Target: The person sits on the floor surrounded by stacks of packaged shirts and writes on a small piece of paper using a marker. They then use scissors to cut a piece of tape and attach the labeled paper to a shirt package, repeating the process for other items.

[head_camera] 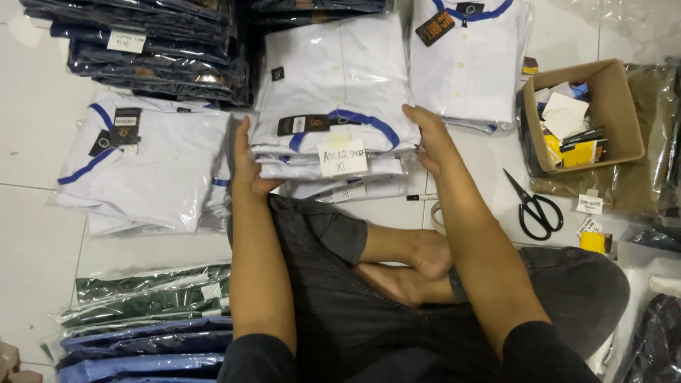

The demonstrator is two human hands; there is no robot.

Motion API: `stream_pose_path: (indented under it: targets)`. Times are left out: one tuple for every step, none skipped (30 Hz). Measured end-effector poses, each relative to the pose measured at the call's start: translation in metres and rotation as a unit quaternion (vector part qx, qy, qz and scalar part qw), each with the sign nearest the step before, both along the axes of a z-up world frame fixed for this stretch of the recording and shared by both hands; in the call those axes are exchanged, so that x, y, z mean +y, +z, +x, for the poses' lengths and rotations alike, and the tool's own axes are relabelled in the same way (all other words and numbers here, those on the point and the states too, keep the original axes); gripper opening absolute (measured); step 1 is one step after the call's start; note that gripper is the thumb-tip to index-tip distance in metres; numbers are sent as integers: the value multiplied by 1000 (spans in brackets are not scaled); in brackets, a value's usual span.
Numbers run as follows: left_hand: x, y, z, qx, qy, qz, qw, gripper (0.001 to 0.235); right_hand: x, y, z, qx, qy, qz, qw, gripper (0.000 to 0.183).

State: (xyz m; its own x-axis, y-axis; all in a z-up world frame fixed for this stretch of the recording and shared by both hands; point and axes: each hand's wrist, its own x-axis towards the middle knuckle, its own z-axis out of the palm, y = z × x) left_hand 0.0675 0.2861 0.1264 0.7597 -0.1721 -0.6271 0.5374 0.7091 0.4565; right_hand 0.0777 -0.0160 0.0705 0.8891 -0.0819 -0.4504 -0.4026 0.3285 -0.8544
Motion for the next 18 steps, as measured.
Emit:
stream_pose_path:
  targets:
    - [3, -15, 3, 1, 0, 0, 1000, 70, -1, -3, -3, 1, 0, 0, 1000, 57]
    - [7, -30, 7, 5, -17, 28, 999, 66, -1, -7, -6, 23, -6, 26, 999, 55]
    - [11, -45, 9, 10, -33, 56, 998, 61, -1, -11, -10, 47, -10, 52, 997, 52]
    - [16, -60, 7, 12, -33, 56, 998, 61, 0, -13, -14, 49, -10, 53, 997, 52]
    - [21, -73, 8, 13, -58, 115, 992, 68, 1, -14, -15, 63, 11, 91, 994, 50]
    - [26, -87, 10, 13, -82, 173, 981, 75, 1, -15, -16, 76, 32, 128, 988, 48]
    - [23, -81, 9, 12, -82, 173, 981, 75, 3, -6, -18, 75, 32, 128, 988, 48]
    - [21, -75, 7, 14, -73, 175, 982, 75, 5, 2, -20, 61, 34, 137, 988, 47]
    - [19, -68, 6, 17, -65, 178, 982, 74, 7, 10, -23, 48, 36, 146, 987, 48]
    - [17, -53, 2, 17, -66, 178, 982, 74, 13, 18, -22, 48, 35, 147, 987, 48]
    - [13, -37, 1, 15, -38, 181, 983, 67, 17, 27, -19, 69, 17, 179, 981, 42]
    - [9, -21, 0, 14, -10, 184, 983, 60, 21, 36, -17, 90, -2, 212, 973, 36]
    - [13, -19, 2, 13, -11, 183, 983, 60, 21, 36, -16, 89, -3, 211, 973, 36]
    - [17, -17, 4, 8, -23, 283, 959, 78, 22, 35, -15, 99, -9, 221, 970, 33]
    - [21, -16, 6, 4, -34, 379, 925, 95, 22, 34, -14, 110, -16, 230, 967, 30]
    - [20, -9, 2, 3, -35, 378, 925, 95, 20, 27, -13, 109, -18, 229, 967, 30]
    - [18, -2, -1, -91, -21, 523, 848, 76, 17, 21, -10, 109, -27, 229, 967, 28]
    - [18, 5, -5, -181, -6, 648, 740, 57, 15, 15, -7, 109, -37, 229, 967, 25]
